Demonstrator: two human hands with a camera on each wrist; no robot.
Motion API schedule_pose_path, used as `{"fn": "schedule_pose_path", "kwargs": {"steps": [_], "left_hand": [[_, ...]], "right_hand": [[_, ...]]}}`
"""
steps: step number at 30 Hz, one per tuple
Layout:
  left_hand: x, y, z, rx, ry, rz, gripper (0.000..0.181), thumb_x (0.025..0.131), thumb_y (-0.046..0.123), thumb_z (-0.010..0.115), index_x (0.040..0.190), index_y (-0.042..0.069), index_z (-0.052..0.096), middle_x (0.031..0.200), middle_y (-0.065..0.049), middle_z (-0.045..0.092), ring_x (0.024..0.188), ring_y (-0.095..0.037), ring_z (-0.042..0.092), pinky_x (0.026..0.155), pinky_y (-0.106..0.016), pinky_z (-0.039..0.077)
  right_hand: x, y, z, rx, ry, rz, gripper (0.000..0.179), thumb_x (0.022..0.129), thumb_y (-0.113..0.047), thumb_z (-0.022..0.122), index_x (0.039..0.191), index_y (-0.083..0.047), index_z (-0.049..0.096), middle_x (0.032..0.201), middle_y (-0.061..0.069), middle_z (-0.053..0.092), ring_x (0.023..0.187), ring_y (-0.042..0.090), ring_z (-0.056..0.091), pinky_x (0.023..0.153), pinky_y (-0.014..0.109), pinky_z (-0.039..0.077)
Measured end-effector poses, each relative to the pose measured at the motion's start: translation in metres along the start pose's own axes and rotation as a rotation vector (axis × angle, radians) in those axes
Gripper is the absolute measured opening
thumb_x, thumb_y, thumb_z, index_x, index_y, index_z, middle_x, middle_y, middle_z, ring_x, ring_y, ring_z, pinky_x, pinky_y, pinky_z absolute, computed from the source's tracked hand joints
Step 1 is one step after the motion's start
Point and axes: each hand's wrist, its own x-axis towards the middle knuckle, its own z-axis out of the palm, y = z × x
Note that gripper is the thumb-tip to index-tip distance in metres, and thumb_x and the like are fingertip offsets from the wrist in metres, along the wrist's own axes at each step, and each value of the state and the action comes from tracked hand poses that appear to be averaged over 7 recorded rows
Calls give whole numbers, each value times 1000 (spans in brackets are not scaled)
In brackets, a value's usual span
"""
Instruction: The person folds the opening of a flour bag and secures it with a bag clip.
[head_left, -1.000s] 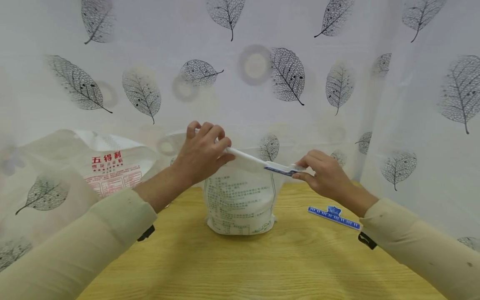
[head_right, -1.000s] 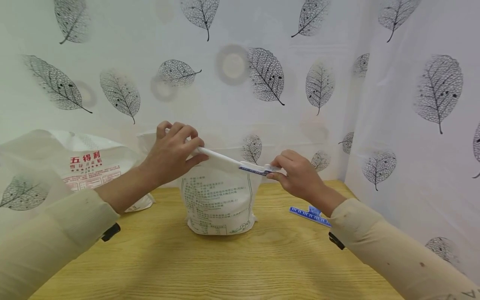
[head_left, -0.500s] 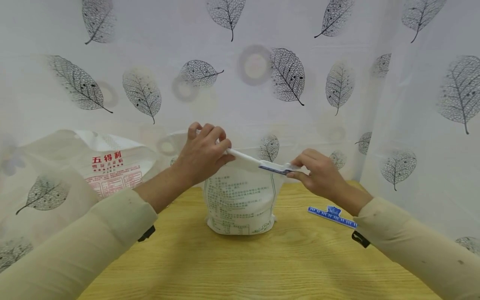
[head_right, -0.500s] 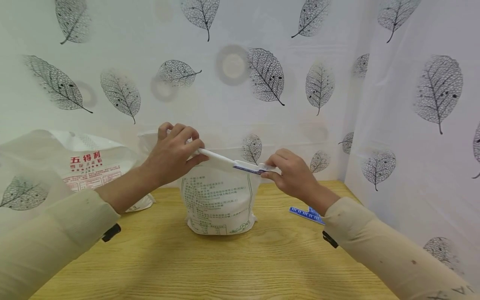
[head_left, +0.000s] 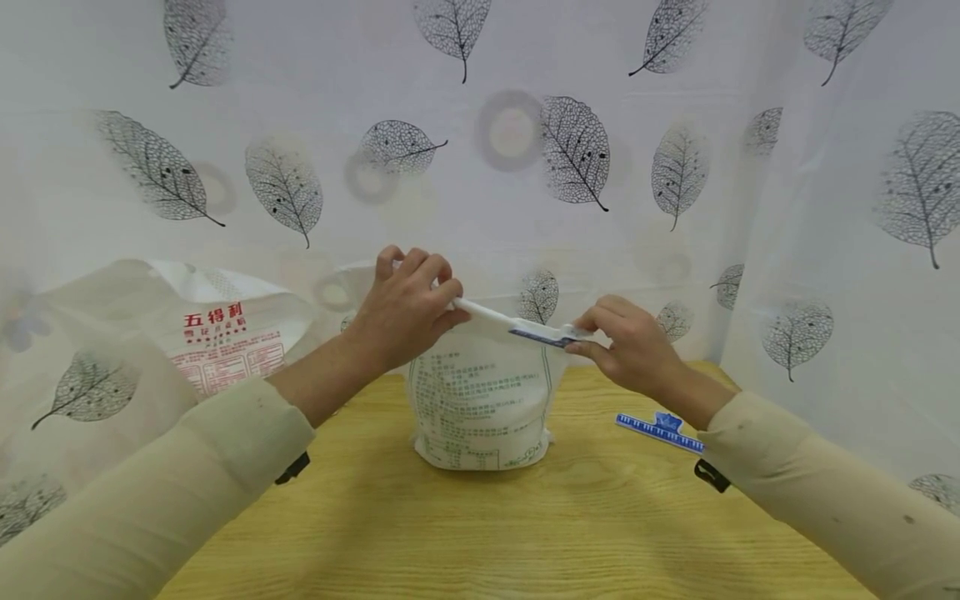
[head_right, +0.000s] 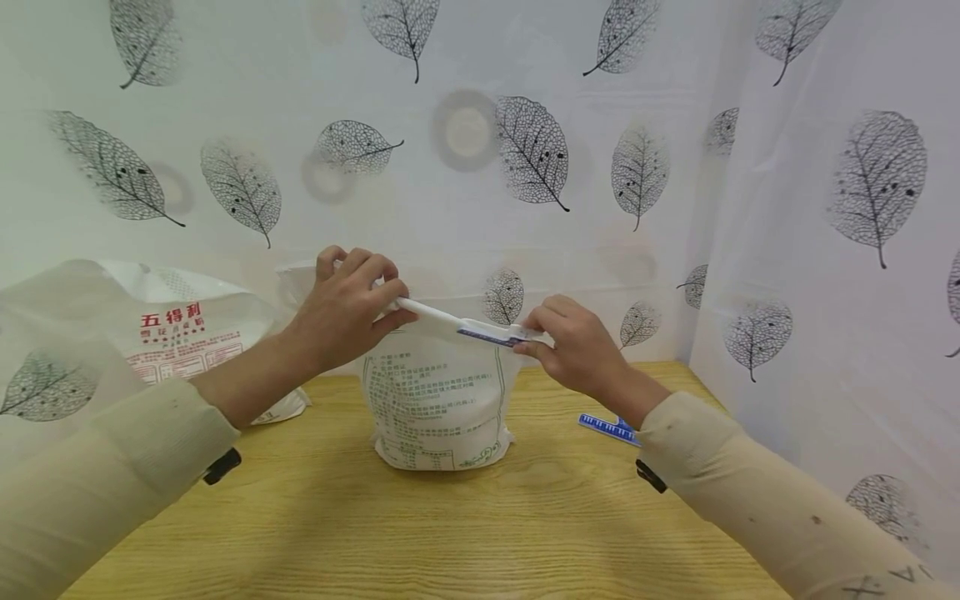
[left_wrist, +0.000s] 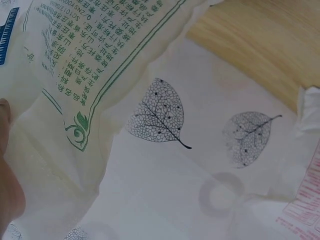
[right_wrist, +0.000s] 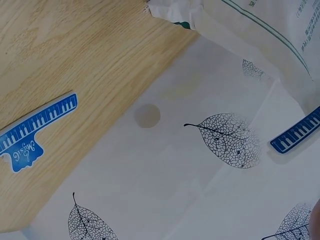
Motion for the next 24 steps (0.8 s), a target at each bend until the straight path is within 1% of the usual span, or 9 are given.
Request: {"fn": "schedule_pose_path", "kwargs": {"steps": [8, 14, 19, 24], "left_hand": [[-2, 0, 0, 29, -6, 31, 24, 93, 36, 71, 97, 12, 67, 104, -7, 63, 103, -29, 53, 97, -53, 30], [-3, -1, 2, 13, 4, 59, 23, 96, 37, 66, 98, 14, 66, 102, -6, 62, 101, -29, 52, 97, -52, 30], [-4, -2, 2, 14, 7, 72, 23, 96, 37, 65, 98, 14, 65, 102, -6, 61, 101, -28, 52, 97, -52, 29], [-4, -2, 3, 43, 9, 92, 27, 97, 41, 63, 99, 14, 64, 103, -6, 61, 100, -29, 52, 96, -51, 29]], "right_hand": [[4, -3, 3, 11, -8, 10, 27, 71, -10, 88, 86, -6, 66, 79, 3, 61, 70, 11, 46, 58, 26, 39], [7, -4, 5, 24, 5, -9, 26, 72, -10, 88, 85, -6, 66, 79, 3, 61, 71, 12, 48, 59, 26, 40], [10, -6, 6, 28, 16, -22, 26, 72, -12, 88, 85, -6, 65, 79, 3, 61, 70, 12, 47, 59, 27, 41], [13, -7, 8, 41, 30, -39, 27, 72, -13, 88, 84, -6, 64, 79, 4, 61, 71, 14, 50, 59, 29, 43]]}}
